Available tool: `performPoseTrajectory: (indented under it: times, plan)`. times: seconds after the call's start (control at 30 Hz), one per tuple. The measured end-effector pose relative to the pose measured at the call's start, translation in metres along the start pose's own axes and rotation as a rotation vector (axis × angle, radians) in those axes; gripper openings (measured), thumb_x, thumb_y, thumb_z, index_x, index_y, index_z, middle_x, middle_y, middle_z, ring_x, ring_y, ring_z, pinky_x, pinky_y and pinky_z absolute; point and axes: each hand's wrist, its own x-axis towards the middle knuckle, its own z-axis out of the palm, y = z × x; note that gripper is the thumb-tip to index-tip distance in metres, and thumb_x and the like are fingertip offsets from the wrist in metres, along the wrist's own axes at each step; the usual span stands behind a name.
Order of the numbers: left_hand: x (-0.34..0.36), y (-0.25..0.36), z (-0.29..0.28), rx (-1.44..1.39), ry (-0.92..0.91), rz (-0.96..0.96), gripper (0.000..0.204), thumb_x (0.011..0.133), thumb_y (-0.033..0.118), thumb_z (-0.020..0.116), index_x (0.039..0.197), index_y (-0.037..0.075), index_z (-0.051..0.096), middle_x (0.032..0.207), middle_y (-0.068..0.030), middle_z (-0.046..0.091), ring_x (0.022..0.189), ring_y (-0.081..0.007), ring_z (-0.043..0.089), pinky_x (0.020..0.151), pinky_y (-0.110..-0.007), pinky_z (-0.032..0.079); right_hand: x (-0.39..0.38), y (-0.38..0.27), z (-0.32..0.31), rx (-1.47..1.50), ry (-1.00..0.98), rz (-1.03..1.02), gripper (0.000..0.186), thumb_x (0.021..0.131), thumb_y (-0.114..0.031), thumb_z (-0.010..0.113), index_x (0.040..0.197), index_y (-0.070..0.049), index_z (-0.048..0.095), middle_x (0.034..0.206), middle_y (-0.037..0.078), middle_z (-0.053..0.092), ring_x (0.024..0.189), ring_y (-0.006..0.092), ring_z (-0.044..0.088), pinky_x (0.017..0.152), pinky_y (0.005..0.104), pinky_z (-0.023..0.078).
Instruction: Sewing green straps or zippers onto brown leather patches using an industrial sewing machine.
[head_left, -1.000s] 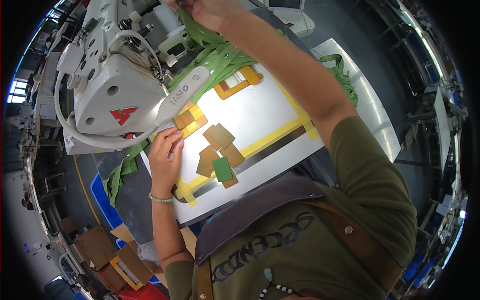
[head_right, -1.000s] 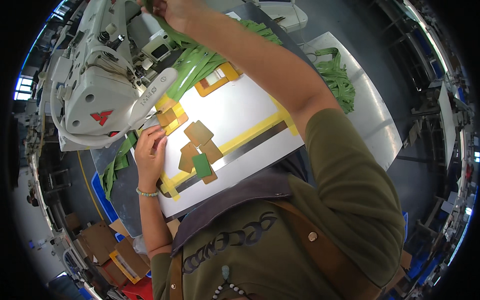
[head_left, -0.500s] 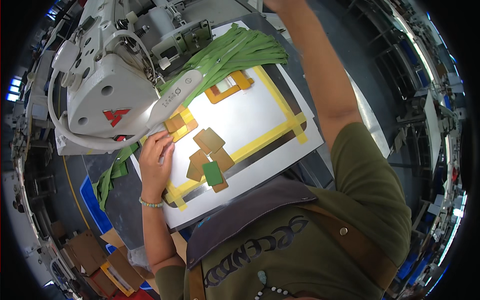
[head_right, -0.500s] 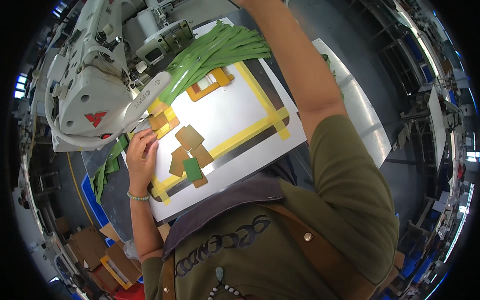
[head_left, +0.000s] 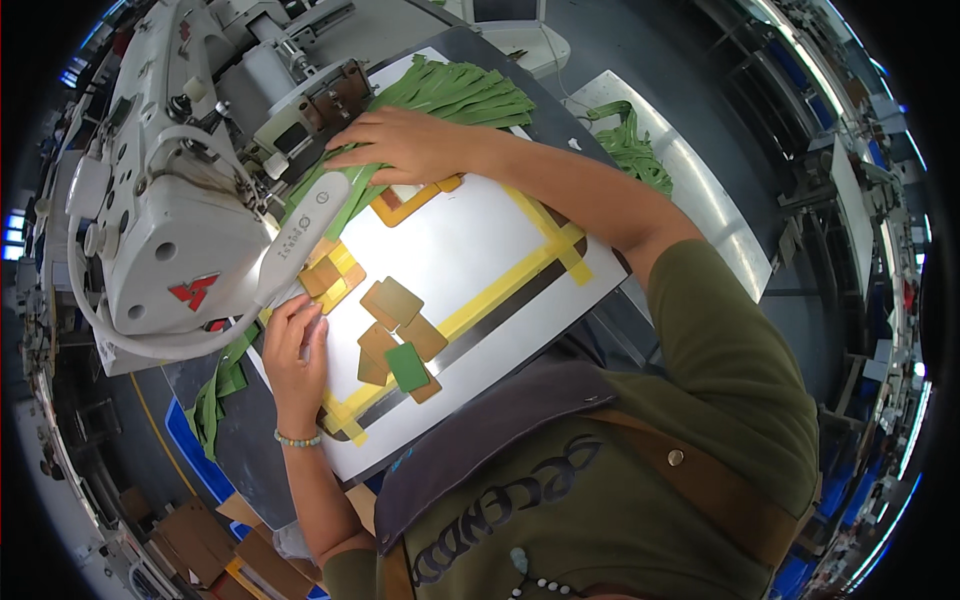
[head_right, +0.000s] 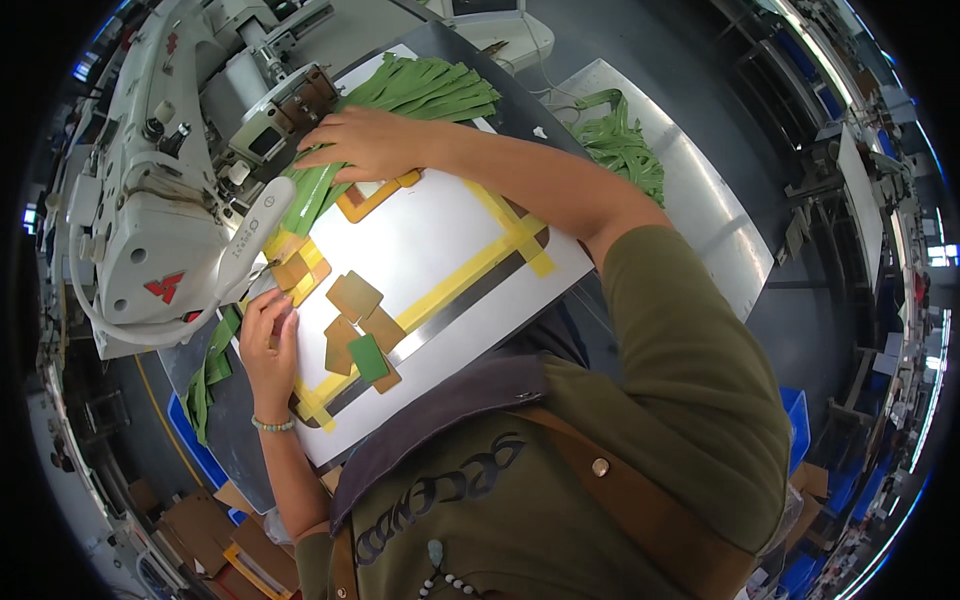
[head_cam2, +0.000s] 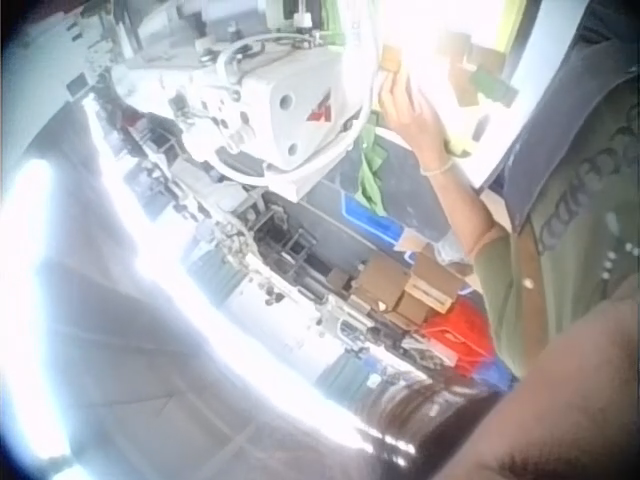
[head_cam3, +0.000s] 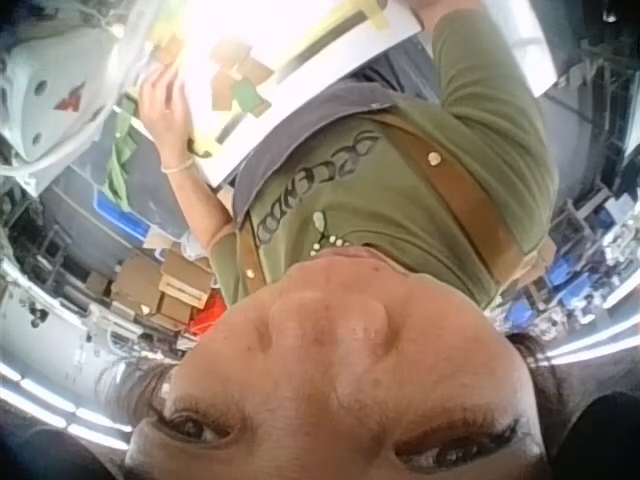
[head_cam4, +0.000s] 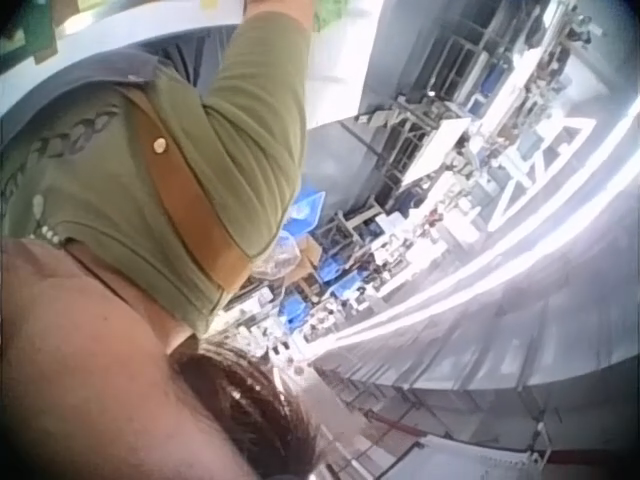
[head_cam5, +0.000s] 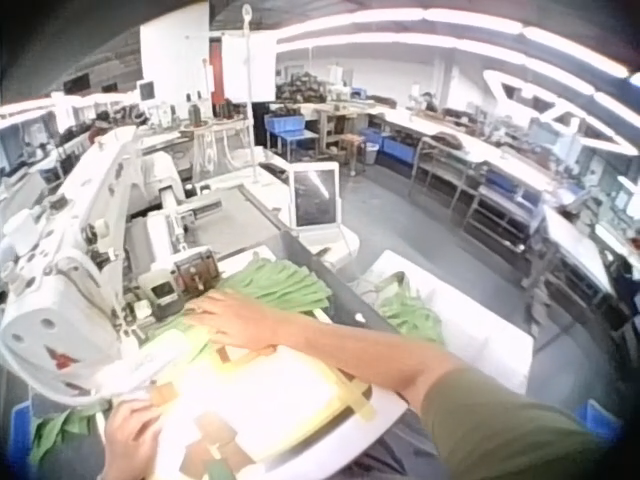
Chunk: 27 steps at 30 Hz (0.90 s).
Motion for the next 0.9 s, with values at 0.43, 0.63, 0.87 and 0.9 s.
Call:
performPoseTrajectory:
  times: [0.43, 0.63, 0.87, 0.9]
  plan:
    - [-0.006, -0.01, 0.012, 0.072, 0.004, -0.013, 0.02, 0.098, -0.002, 0.067, 0.118, -0.002, 0.073, 0.126, -0.0175, 0.069, 0.11, -0.0292, 0.069, 0.086, -0.036, 0.058, 0.0, -0.01, -0.024, 0.067, 0.211, 0.176, 0.04, 0.106, -0.039, 0.058, 0.135, -0.015, 0.07, 0.135, 0.007, 0.067, 0.129, 0.0285, 0.06, 0.106, 0.0455, 0.049]
    - [-0.012, -0.002, 0.013, 0.261, 0.041, 0.023, 0.022, 0.1, 0.0, 0.067, 0.121, -0.002, 0.072, 0.127, -0.0158, 0.068, 0.096, -0.023, 0.07, 0.076, -0.032, 0.057, -0.128, 0.104, -0.166, 0.004, 0.674, 0.804, 0.027, 0.101, -0.027, 0.062, 0.101, -0.004, 0.076, 0.096, 0.019, 0.074, 0.092, 0.0379, 0.072, 0.079, 0.0423, 0.055]
    - [-0.01, -0.014, 0.024, 0.232, -0.008, 0.009, 0.027, 0.098, -0.004, 0.069, 0.125, -0.006, 0.069, 0.13, -0.0189, 0.064, 0.1, -0.0262, 0.068, 0.073, -0.033, 0.059, -0.489, 0.259, -0.124, -0.414, -0.455, 1.514, 0.042, 0.105, -0.035, 0.057, 0.14, -0.014, 0.068, 0.133, 0.011, 0.072, 0.117, 0.0321, 0.069, 0.099, 0.041, 0.056]
    - [-0.015, -0.011, 0.018, 0.262, -0.013, -0.027, 0.027, 0.098, -0.003, 0.069, 0.125, -0.007, 0.069, 0.131, -0.0192, 0.063, 0.099, -0.0258, 0.067, 0.073, -0.033, 0.059, -0.488, 0.251, -0.087, -0.203, -0.346, 1.588, 0.044, 0.102, -0.034, 0.06, 0.141, -0.013, 0.068, 0.135, 0.013, 0.071, 0.118, 0.0338, 0.068, 0.098, 0.0421, 0.056]
